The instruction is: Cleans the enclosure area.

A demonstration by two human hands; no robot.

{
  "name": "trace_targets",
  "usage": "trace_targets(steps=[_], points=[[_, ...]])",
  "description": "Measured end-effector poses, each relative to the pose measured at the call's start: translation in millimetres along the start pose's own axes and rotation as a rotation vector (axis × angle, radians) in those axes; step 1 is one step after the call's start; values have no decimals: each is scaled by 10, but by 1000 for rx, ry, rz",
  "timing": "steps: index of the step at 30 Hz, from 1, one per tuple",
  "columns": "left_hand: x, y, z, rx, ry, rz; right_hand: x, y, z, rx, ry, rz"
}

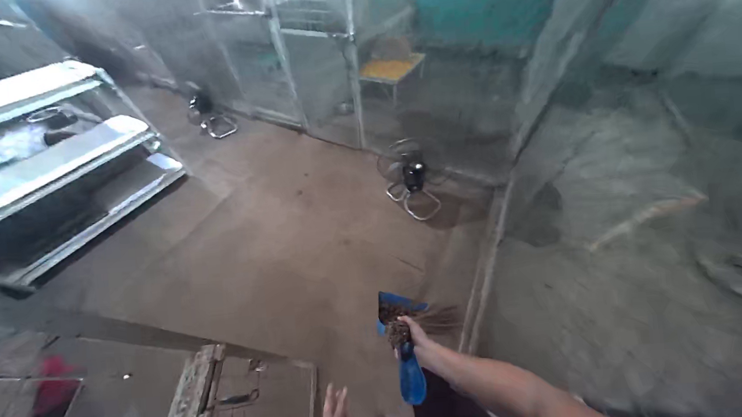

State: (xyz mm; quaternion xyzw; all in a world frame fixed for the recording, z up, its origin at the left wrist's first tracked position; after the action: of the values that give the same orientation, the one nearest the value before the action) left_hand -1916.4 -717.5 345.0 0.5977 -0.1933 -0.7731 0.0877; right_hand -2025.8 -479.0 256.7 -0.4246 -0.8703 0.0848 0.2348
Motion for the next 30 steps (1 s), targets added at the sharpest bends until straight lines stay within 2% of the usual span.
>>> trace_targets(steps=[2, 4, 5, 7, 8, 11, 16, 18, 21, 23, 24, 26, 28, 30], points=[[151, -62, 879, 38, 35, -95, 295, -187, 197, 14, 17, -2], [387, 94, 1820, 76, 23, 52, 664, -361, 480, 32, 27, -88], [517, 246, 2232, 42, 51, 147, 866, -431, 639, 33, 36, -140], [755, 676, 2780, -76, 235, 234, 1175, -513, 948, 20, 36, -239], [846, 871, 2943, -157, 369, 197, 1351, -581, 1061, 17, 44, -312], [1010, 1230, 3085, -427, 677, -74, 1888, -916, 1365, 38, 36, -489], [1074, 1260, 2963, -646, 963, -285, 2331, -1731, 1771, 91, -75, -629], [1071, 1173, 3029, -614, 1007, -389, 2357, -2097, 1898, 119, -84, -698], [1149, 1016, 3276, -719, 981, -609, 2346, -2676, 2100, 193, -108, -768], [1249, 900, 3632, -762, 911, -774, 2310, -3064, 2284, 255, -113, -830], [1300, 835, 3871, -710, 862, -856, 2280, -3266, 2352, 286, -107, -881], [1359, 745, 4453, -490, 788, -929, 2194, -3692, 2394, 344, -106, -991], [1361, 860, 5135, -241, 755, -819, 2058, -4267, 2502, 450, -132, -1031], [1479, 911, 5628, -29, 769, -649, 1942, -4624, 2699, 572, -236, -1007]])
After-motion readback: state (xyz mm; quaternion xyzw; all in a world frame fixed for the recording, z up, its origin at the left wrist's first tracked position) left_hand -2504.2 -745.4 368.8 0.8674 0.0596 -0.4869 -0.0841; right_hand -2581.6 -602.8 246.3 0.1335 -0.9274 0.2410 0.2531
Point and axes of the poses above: each hand's wrist, its own z-axis towards the middle knuckle, its own y-axis out of the back of the hand, x = y × z, the point moved 3 cm from there along z, towards the middle knuckle, and after that the axes turned 3 degrees about -y, right-handed, at the moved point
